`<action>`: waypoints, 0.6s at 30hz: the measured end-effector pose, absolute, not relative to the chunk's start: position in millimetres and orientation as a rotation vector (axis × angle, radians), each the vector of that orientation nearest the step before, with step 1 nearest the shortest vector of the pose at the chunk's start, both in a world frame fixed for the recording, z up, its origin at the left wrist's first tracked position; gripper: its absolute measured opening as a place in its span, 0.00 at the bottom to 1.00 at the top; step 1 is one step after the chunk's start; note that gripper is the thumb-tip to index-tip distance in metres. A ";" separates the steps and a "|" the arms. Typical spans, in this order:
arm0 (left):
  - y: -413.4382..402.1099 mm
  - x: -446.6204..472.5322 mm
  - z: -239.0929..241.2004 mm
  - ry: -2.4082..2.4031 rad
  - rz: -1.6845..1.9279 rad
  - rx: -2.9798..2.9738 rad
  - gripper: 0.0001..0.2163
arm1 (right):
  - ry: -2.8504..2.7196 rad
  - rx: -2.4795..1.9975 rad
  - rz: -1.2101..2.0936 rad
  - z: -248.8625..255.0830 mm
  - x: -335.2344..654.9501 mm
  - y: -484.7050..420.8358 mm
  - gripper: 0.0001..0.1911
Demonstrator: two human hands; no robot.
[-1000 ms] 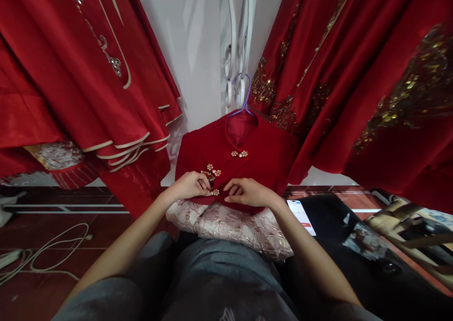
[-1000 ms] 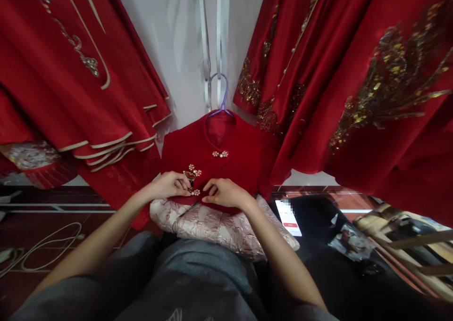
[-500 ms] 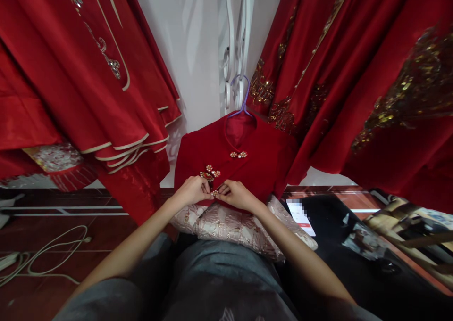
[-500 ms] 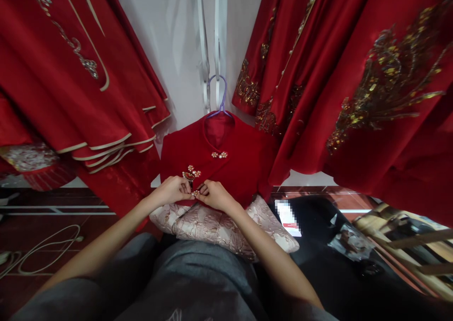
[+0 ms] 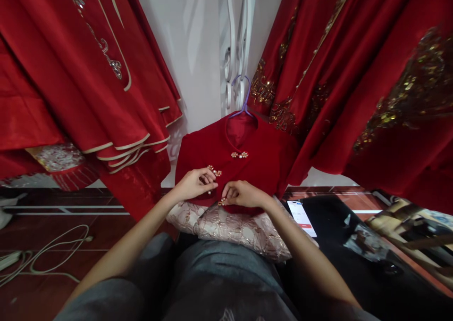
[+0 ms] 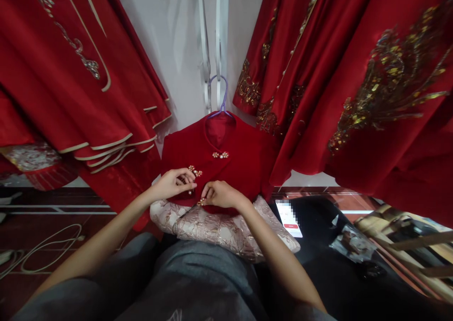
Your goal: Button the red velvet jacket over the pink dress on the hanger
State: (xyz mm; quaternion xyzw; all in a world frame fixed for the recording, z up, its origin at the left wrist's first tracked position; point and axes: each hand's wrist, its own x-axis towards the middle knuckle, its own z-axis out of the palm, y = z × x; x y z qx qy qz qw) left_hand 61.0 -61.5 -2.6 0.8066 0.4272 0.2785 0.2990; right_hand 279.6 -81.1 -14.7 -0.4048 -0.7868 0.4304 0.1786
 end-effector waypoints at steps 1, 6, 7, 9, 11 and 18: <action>-61.5 61.0 -0.7 1.147 0.818 2.196 0.11 | -2.292 -1.093 1.258 -9.4 287.1 -82.0 0.08; -62.4 63.2 -2.2 1.329 0.856 2.702 0.14 | -2.456 -1.026 1.345 7.3 312.8 -86.6 0.09; -61.8 64.0 -3.6 1.348 0.819 2.784 0.15 | -2.458 -1.034 1.344 9.2 315.4 -87.2 0.10; -59.7 65.8 -5.0 1.352 0.784 2.906 0.15 | -2.444 -1.047 1.324 13.0 319.5 -88.3 0.09; -56.5 67.8 -3.7 1.321 0.802 2.997 0.13 | -2.419 -1.058 1.305 16.8 323.6 -89.1 0.09; -45.3 74.5 3.1 1.099 0.791 3.182 0.11 | -2.311 -1.082 1.293 26.2 344.4 -88.1 0.13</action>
